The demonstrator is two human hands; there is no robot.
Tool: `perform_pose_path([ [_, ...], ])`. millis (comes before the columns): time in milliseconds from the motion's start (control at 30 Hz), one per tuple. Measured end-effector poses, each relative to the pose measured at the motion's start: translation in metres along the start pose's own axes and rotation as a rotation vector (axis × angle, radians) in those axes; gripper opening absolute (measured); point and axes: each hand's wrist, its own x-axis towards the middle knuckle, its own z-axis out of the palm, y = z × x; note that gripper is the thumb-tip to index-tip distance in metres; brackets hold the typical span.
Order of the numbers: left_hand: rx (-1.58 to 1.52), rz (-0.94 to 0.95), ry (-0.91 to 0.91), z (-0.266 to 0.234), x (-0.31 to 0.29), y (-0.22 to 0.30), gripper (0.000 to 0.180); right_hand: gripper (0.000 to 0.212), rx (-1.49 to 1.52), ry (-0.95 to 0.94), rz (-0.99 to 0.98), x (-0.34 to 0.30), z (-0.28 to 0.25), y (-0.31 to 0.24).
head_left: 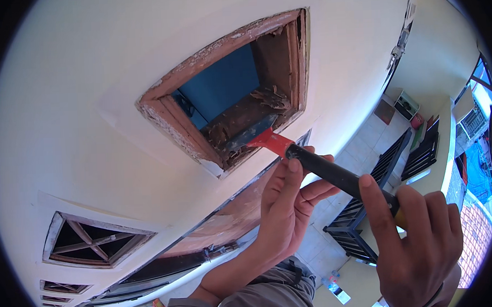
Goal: The person uses a scraper to remove debris and old material from the inside of a small square wall opening above a door.
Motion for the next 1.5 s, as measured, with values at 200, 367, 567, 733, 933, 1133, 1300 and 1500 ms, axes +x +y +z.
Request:
perform_pose_path([
  [200, 0.010, 0.037, 0.026, -0.009, 0.005, 0.005, 0.035, 0.037, 0.169, -0.070, 0.072, 0.010, 0.005, -0.018],
  [367, -0.049, 0.013, 0.015, -0.002, 0.007, -0.003, 0.036, 0.042, 0.107, -0.078, 0.105, 0.000, -0.011, -0.017],
  [567, -0.098, 0.028, -0.028, 0.022, 0.000, -0.009, 0.042, 0.045, 0.064, 0.013, 0.051, -0.005, 0.001, -0.020],
  [733, -0.067, 0.077, -0.135, 0.017, -0.011, -0.002, 0.039, 0.046, 0.070, 0.030, 0.048, -0.007, -0.014, -0.024],
  [933, -0.147, -0.004, -0.302, 0.025, -0.005, -0.002, 0.039, 0.048, 0.029, -0.007, 0.100, -0.008, -0.034, -0.022],
  [1133, -0.089, 0.030, -0.229, 0.028, -0.011, 0.004, 0.042, 0.047, 0.076, -0.010, 0.056, -0.010, -0.031, -0.017],
  [1300, -0.138, -0.053, -0.217, 0.038, -0.008, 0.005, 0.042, 0.041, -0.213, 0.096, 0.022, -0.012, -0.030, -0.008],
  [1500, -0.107, -0.075, -0.135, 0.025, -0.010, 0.007, 0.042, 0.041, -0.190, 0.065, 0.017, -0.007, -0.023, -0.016],
])
